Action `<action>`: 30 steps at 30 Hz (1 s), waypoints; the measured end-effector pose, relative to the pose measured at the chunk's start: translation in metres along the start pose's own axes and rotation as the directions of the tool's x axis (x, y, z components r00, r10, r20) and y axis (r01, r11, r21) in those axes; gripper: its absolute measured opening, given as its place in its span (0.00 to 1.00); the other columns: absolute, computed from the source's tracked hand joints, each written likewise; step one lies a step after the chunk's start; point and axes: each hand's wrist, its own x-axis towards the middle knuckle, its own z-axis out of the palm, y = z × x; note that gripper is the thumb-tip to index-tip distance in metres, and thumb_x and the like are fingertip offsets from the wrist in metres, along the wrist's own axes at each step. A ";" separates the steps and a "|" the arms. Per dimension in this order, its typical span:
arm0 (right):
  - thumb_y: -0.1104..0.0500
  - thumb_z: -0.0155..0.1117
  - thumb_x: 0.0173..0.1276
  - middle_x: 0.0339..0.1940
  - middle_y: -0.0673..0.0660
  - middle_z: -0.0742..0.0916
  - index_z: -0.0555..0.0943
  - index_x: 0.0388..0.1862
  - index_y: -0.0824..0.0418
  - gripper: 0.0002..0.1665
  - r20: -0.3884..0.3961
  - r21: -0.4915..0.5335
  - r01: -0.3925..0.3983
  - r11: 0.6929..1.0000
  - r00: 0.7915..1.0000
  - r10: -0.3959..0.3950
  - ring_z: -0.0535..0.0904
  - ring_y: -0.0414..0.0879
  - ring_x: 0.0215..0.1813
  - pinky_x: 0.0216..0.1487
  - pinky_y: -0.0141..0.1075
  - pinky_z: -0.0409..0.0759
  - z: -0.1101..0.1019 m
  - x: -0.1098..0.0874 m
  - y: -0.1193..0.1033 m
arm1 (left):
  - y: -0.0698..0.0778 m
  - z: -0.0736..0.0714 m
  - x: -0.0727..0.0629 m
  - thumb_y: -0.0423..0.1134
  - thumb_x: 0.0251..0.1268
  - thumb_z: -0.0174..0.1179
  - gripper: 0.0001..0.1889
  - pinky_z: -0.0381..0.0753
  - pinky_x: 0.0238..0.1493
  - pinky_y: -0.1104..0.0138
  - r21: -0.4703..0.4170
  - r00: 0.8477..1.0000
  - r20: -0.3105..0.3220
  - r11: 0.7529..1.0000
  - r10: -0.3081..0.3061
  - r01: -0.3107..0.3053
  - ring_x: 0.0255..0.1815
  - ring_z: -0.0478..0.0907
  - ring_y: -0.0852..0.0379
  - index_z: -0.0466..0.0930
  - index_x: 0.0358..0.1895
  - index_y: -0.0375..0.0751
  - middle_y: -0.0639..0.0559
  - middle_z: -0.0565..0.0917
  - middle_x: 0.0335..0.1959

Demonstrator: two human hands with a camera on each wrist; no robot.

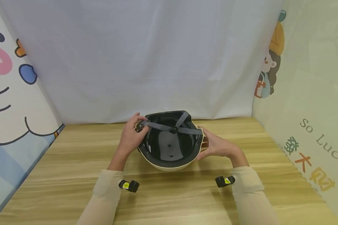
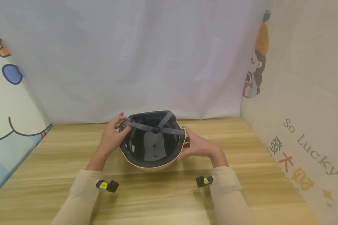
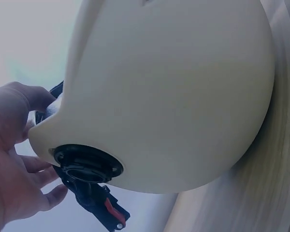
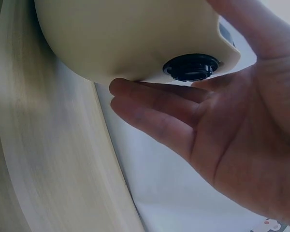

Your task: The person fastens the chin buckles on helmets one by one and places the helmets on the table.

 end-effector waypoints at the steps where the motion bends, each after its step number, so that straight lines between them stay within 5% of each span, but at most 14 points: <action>1: 0.66 0.84 0.48 0.71 0.67 0.71 0.45 0.81 0.58 0.71 0.001 -0.003 -0.003 1.000 1.000 0.003 0.73 0.63 0.66 0.64 0.56 0.71 0.000 0.000 0.000 | 0.001 0.000 0.000 0.35 0.64 0.64 0.12 0.60 0.70 0.43 -0.002 1.000 -0.004 1.000 0.011 -0.011 0.74 0.62 0.42 0.81 0.49 0.37 0.38 0.71 0.70; 10: 0.55 0.84 0.52 0.72 0.70 0.70 0.38 0.83 0.59 0.75 0.010 -0.047 -0.016 0.999 1.000 0.017 0.74 0.64 0.66 0.64 0.58 0.70 -0.003 -0.005 -0.004 | 0.011 0.000 -0.003 0.31 0.59 0.67 0.13 0.70 0.63 0.49 -0.076 0.992 -0.071 0.991 0.108 -0.114 0.68 0.71 0.44 0.82 0.48 0.36 0.41 0.78 0.63; 17: 0.40 0.75 0.60 0.80 0.66 0.57 0.38 0.83 0.57 0.70 -0.157 -0.232 -0.099 0.968 0.986 0.064 0.59 0.65 0.76 0.69 0.59 0.64 -0.003 -0.009 -0.013 | 0.021 0.003 -0.007 0.28 0.56 0.72 0.16 0.78 0.41 0.60 -0.045 0.980 -0.059 0.980 0.192 -0.194 0.41 0.80 0.53 0.83 0.49 0.38 0.45 0.85 0.48; 23: 0.38 0.74 0.60 0.82 0.59 0.54 0.44 0.84 0.53 0.66 -0.330 -0.381 -0.091 0.920 0.943 -0.043 0.57 0.68 0.76 0.69 0.61 0.62 0.004 -0.008 -0.031 | 0.031 0.013 -0.011 0.27 0.55 0.73 0.18 0.81 0.40 0.58 -0.033 0.948 0.018 0.948 0.317 -0.316 0.41 0.81 0.52 0.83 0.50 0.37 0.43 0.85 0.47; 30: 0.45 0.78 0.59 0.79 0.61 0.63 0.54 0.82 0.59 0.60 -0.303 -0.493 -0.028 0.869 0.942 -0.142 0.61 0.63 0.75 0.69 0.60 0.64 0.012 -0.004 -0.043 | 0.036 0.026 -0.015 0.34 0.56 0.75 0.16 0.82 0.37 0.61 0.045 0.935 0.197 0.950 0.296 -0.310 0.39 0.81 0.53 0.82 0.47 0.40 0.47 0.85 0.44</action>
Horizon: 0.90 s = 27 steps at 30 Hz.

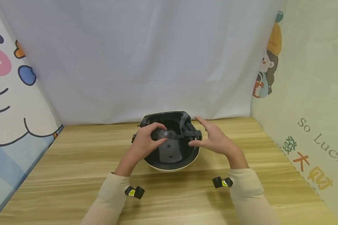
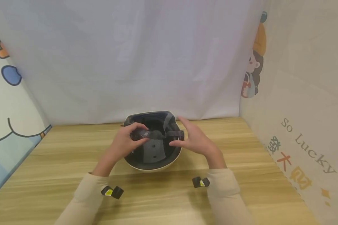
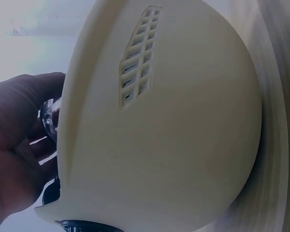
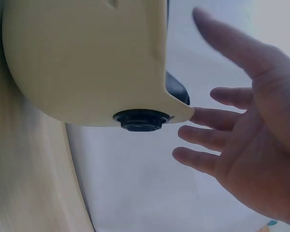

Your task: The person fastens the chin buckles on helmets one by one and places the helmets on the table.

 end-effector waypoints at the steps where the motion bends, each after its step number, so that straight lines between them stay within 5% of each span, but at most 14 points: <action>1: 0.46 0.78 0.59 0.78 0.62 0.64 0.55 0.81 0.60 0.59 0.001 -0.013 0.012 1.000 1.000 -0.012 0.61 0.62 0.75 0.68 0.60 0.64 0.001 0.000 0.000 | 0.001 0.001 -0.001 0.35 0.56 0.75 0.17 0.82 0.37 0.61 0.010 1.000 0.028 1.000 -0.006 0.006 0.40 0.81 0.53 0.82 0.47 0.40 0.47 0.85 0.44; 7: 0.54 0.79 0.59 0.72 0.64 0.73 0.65 0.75 0.67 0.49 -0.012 -0.071 0.101 0.992 0.995 -0.103 0.67 0.60 0.72 0.68 0.56 0.67 0.008 0.004 0.001 | 0.003 0.007 -0.002 0.36 0.56 0.76 0.19 0.82 0.46 0.59 0.009 0.984 0.179 1.000 0.004 -0.005 0.46 0.82 0.52 0.82 0.50 0.39 0.48 0.85 0.46; 12: 0.58 0.78 0.60 0.67 0.65 0.77 0.70 0.70 0.70 0.43 -0.011 -0.082 0.158 0.984 0.987 -0.160 0.72 0.60 0.69 0.67 0.53 0.68 0.011 0.006 0.002 | 0.001 0.008 0.000 0.35 0.56 0.75 0.19 0.81 0.52 0.54 -0.017 0.973 0.226 0.999 0.052 -0.049 0.49 0.82 0.49 0.82 0.51 0.37 0.45 0.85 0.47; 21: 0.58 0.78 0.60 0.66 0.67 0.78 0.71 0.69 0.71 0.42 0.001 -0.121 0.141 0.983 0.990 -0.142 0.72 0.62 0.68 0.67 0.54 0.68 0.011 0.006 0.000 | -0.008 -0.011 -0.002 0.32 0.62 0.70 0.15 0.80 0.51 0.51 0.044 0.995 0.088 0.998 0.044 -0.048 0.49 0.82 0.47 0.83 0.51 0.36 0.45 0.85 0.47; 27: 0.59 0.78 0.58 0.66 0.68 0.78 0.72 0.68 0.72 0.41 0.005 -0.126 0.134 0.983 0.991 -0.134 0.72 0.63 0.68 0.68 0.54 0.68 0.011 0.005 -0.001 | -0.026 -0.032 -0.004 0.29 0.68 0.63 0.13 0.78 0.54 0.48 0.014 0.996 0.022 0.997 -0.082 0.082 0.52 0.80 0.43 0.80 0.54 0.33 0.38 0.83 0.50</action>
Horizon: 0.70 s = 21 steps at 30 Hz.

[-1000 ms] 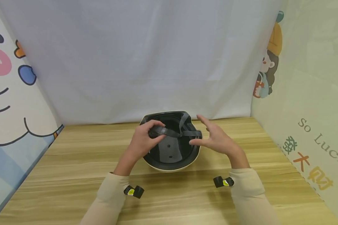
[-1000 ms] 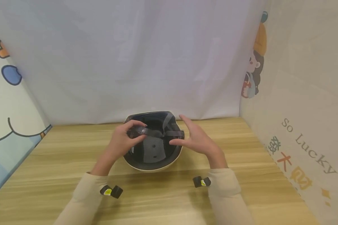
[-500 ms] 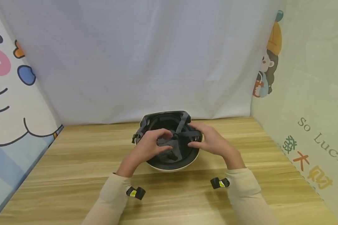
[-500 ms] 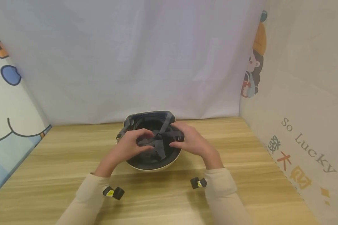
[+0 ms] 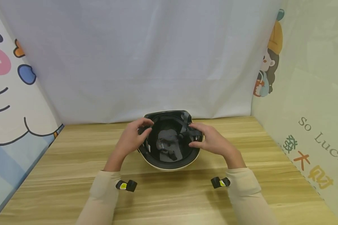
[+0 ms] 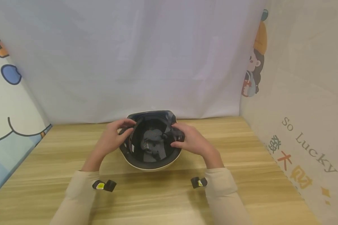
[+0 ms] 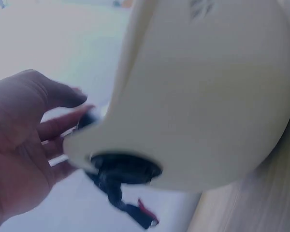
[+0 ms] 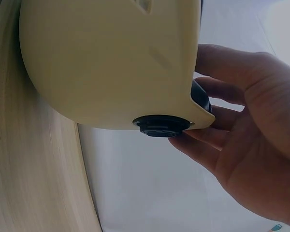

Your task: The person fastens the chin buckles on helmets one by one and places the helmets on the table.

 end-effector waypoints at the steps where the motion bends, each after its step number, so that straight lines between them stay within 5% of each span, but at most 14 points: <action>1: 0.59 0.78 0.58 0.66 0.68 0.78 0.72 0.68 0.72 0.41 0.002 0.000 -0.002 1.000 1.000 0.002 0.72 0.63 0.68 0.67 0.54 0.68 0.000 0.000 0.000 | -0.003 -0.003 0.000 0.29 0.70 0.61 0.14 0.77 0.55 0.47 -0.010 0.999 0.000 0.999 -0.033 0.033 0.54 0.79 0.42 0.78 0.56 0.32 0.38 0.83 0.51; 6: 0.59 0.78 0.59 0.66 0.68 0.78 0.72 0.68 0.72 0.41 0.004 0.000 0.004 1.000 1.000 -0.004 0.72 0.62 0.68 0.67 0.54 0.69 0.001 0.000 0.002 | -0.016 -0.015 -0.001 0.29 0.73 0.54 0.20 0.73 0.57 0.44 -0.098 0.978 0.020 0.973 -0.207 0.208 0.60 0.73 0.36 0.66 0.64 0.27 0.31 0.73 0.59; 10: 0.59 0.78 0.59 0.66 0.68 0.78 0.72 0.68 0.71 0.41 0.004 0.000 0.005 1.000 1.000 -0.005 0.72 0.62 0.68 0.67 0.53 0.69 0.000 0.001 0.003 | -0.025 -0.018 -0.002 0.30 0.76 0.44 0.21 0.71 0.60 0.44 -0.157 0.946 0.113 0.934 -0.305 0.320 0.64 0.70 0.32 0.58 0.67 0.26 0.27 0.68 0.64; 16: 0.59 0.79 0.58 0.65 0.68 0.79 0.73 0.68 0.72 0.41 0.004 0.000 0.003 1.000 1.000 -0.003 0.73 0.62 0.67 0.67 0.53 0.69 -0.001 0.000 0.003 | -0.040 -0.015 -0.006 0.19 0.63 0.35 0.29 0.66 0.66 0.43 -0.267 0.920 0.284 0.899 -0.270 0.346 0.71 0.62 0.28 0.54 0.70 0.23 0.25 0.64 0.69; 21: 0.58 0.78 0.59 0.65 0.67 0.79 0.73 0.68 0.72 0.41 0.010 -0.002 0.000 1.000 1.000 0.000 0.73 0.62 0.67 0.67 0.53 0.69 0.000 0.000 0.002 | -0.050 -0.017 -0.012 0.14 0.62 0.46 0.32 0.62 0.68 0.41 -0.215 0.914 0.338 0.928 -0.223 0.305 0.71 0.60 0.28 0.57 0.72 0.24 0.26 0.65 0.69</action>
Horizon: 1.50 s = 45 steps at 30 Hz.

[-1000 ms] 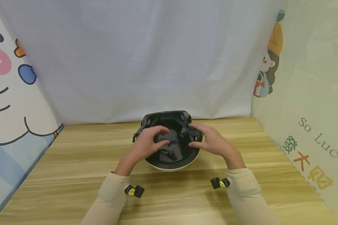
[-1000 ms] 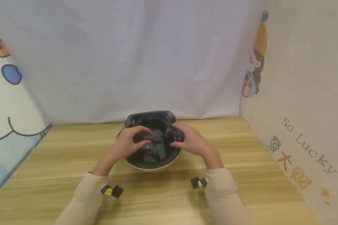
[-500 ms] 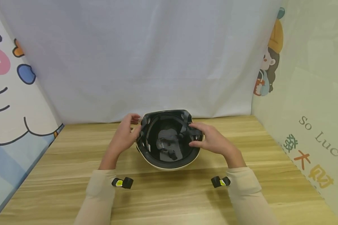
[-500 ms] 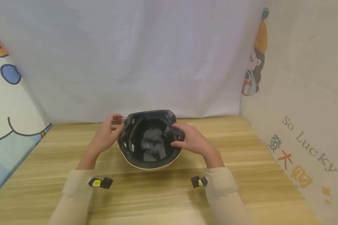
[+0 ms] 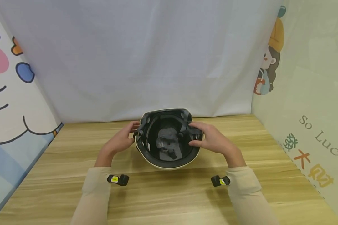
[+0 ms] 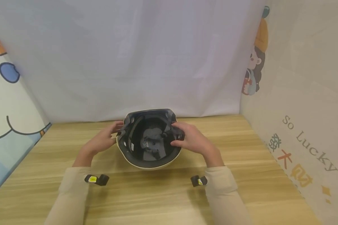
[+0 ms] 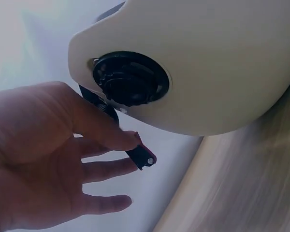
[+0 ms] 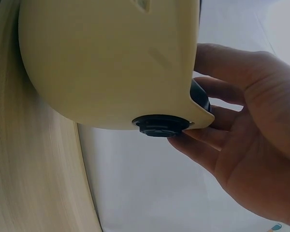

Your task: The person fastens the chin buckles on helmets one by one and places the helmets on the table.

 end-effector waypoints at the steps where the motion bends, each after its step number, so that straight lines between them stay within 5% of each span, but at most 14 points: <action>1: 0.58 0.78 0.59 0.65 0.67 0.79 0.73 0.67 0.72 0.41 -0.001 0.001 -0.001 1.000 1.000 0.001 0.73 0.62 0.67 0.67 0.53 0.69 0.000 0.000 0.000 | -0.001 -0.001 0.000 0.15 0.62 0.50 0.32 0.64 0.67 0.41 0.011 1.000 -0.001 1.000 -0.007 0.007 0.71 0.61 0.29 0.59 0.72 0.25 0.27 0.66 0.69; 8: 0.58 0.78 0.59 0.65 0.68 0.79 0.73 0.67 0.72 0.41 0.003 -0.009 -0.003 1.000 1.000 0.003 0.73 0.62 0.67 0.67 0.53 0.69 0.000 -0.001 -0.001 | -0.007 0.001 0.001 0.20 0.60 0.60 0.25 0.76 0.55 0.48 0.132 0.998 -0.047 0.990 -0.046 0.052 0.58 0.78 0.36 0.72 0.63 0.27 0.32 0.81 0.54; 14: 0.58 0.78 0.59 0.65 0.68 0.79 0.73 0.68 0.71 0.41 0.005 -0.016 -0.013 1.000 1.000 0.013 0.73 0.62 0.67 0.67 0.53 0.69 -0.001 -0.001 -0.002 | -0.008 -0.003 0.000 0.22 0.62 0.58 0.19 0.76 0.50 0.50 0.208 0.988 -0.152 0.976 -0.027 0.059 0.50 0.80 0.38 0.76 0.57 0.29 0.37 0.84 0.44; 21: 0.59 0.77 0.60 0.65 0.68 0.78 0.72 0.68 0.71 0.40 0.012 -0.019 -0.019 1.000 1.000 0.019 0.72 0.62 0.68 0.67 0.54 0.69 -0.002 -0.002 -0.003 | 0.001 -0.010 -0.001 0.27 0.71 0.57 0.12 0.74 0.56 0.44 0.169 0.960 -0.275 0.981 -0.045 0.094 0.57 0.76 0.37 0.76 0.55 0.31 0.35 0.81 0.49; 26: 0.60 0.75 0.62 0.66 0.68 0.78 0.72 0.68 0.71 0.38 0.013 -0.026 -0.019 0.999 1.000 0.019 0.72 0.63 0.68 0.67 0.54 0.69 -0.002 -0.003 -0.002 | 0.006 -0.013 0.001 0.25 0.71 0.55 0.11 0.77 0.54 0.44 0.133 0.931 -0.362 0.991 0.044 0.005 0.55 0.78 0.38 0.79 0.53 0.32 0.35 0.81 0.49; 30: 0.59 0.76 0.61 0.65 0.68 0.78 0.73 0.68 0.71 0.39 0.005 -0.029 -0.011 1.000 1.000 0.011 0.72 0.62 0.67 0.67 0.53 0.69 -0.003 -0.002 -0.002 | 0.011 -0.014 0.001 0.26 0.73 0.52 0.17 0.82 0.48 0.51 0.090 0.906 -0.417 0.995 0.074 -0.040 0.53 0.81 0.38 0.76 0.62 0.34 0.34 0.80 0.55; 35: 0.61 0.76 0.60 0.64 0.69 0.78 0.73 0.67 0.73 0.38 -0.003 -0.063 0.029 0.998 1.000 -0.029 0.73 0.63 0.67 0.67 0.53 0.69 -0.002 0.001 -0.008 | 0.019 -0.016 -0.002 0.29 0.74 0.56 0.20 0.81 0.41 0.71 -0.030 0.906 -0.417 0.995 0.074 -0.095 0.43 0.83 0.54 0.69 0.65 0.30 0.31 0.81 0.51; 39: 0.62 0.75 0.61 0.66 0.69 0.77 0.72 0.67 0.73 0.37 0.033 -0.095 0.069 0.993 0.997 -0.066 0.70 0.64 0.69 0.69 0.54 0.67 0.002 0.006 -0.017 | 0.021 -0.017 -0.004 0.32 0.70 0.64 0.20 0.79 0.41 0.75 -0.037 0.908 -0.411 0.994 0.079 -0.103 0.39 0.81 0.65 0.72 0.59 0.29 0.33 0.83 0.48; 45: 0.62 0.75 0.62 0.66 0.67 0.78 0.72 0.67 0.73 0.37 0.084 -0.111 0.071 0.991 0.995 -0.062 0.71 0.62 0.68 0.68 0.52 0.68 0.009 0.010 -0.025 | 0.022 -0.012 -0.005 0.38 0.69 0.66 0.18 0.78 0.43 0.73 -0.016 0.904 -0.419 0.995 0.086 -0.102 0.42 0.84 0.54 0.77 0.57 0.33 0.38 0.85 0.46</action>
